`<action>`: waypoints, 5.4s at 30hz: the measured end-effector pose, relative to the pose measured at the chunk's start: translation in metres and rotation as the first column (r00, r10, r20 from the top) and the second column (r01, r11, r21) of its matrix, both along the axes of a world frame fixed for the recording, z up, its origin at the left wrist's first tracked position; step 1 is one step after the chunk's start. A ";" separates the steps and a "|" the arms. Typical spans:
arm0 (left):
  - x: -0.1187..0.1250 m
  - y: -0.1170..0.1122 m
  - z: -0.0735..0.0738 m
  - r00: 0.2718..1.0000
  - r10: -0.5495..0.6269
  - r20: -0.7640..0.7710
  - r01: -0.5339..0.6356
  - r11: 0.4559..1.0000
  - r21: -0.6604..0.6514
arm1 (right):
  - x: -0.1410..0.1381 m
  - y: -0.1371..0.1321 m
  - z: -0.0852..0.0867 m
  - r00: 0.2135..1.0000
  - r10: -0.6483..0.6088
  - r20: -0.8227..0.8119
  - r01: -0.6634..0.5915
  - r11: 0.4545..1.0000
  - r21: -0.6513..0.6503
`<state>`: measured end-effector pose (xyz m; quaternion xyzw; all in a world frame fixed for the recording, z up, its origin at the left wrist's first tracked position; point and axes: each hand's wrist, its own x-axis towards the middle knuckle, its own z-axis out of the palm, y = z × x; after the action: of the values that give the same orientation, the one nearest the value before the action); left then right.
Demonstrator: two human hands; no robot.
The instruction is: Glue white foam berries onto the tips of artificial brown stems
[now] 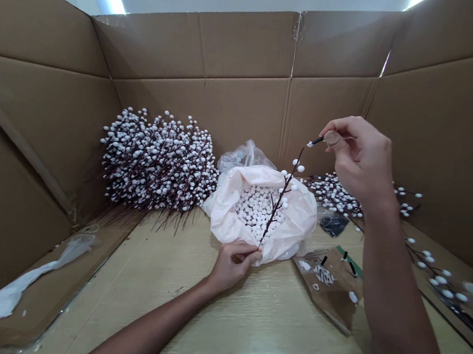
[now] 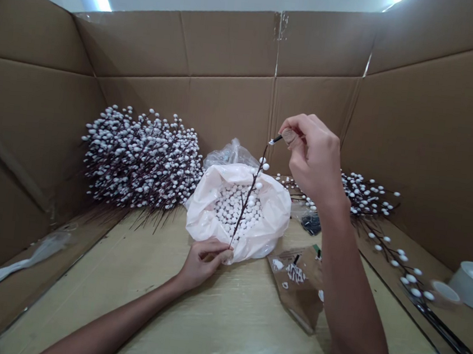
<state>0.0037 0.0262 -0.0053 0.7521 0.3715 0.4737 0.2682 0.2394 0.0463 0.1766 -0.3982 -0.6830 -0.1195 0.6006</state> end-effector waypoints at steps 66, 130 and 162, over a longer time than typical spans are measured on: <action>-0.002 0.001 0.002 0.996 -0.030 -0.088 0.033 0.999 0.032 | 0.017 -0.001 0.004 0.999 0.041 -0.026 -0.040 0.999 0.029; -0.003 0.000 0.001 0.996 -0.035 -0.087 0.036 0.999 0.015 | 0.013 -0.008 0.003 0.993 0.085 0.077 -0.084 0.996 -0.009; -0.002 -0.001 0.005 0.996 -0.042 -0.076 0.043 0.999 0.008 | 0.001 -0.029 0.015 0.923 0.190 -0.335 -0.023 0.896 0.443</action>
<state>0.0017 0.0250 -0.0004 0.7786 0.3631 0.4406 0.2604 0.2405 0.0173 0.1920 -0.2321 -0.5352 -0.1567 0.7969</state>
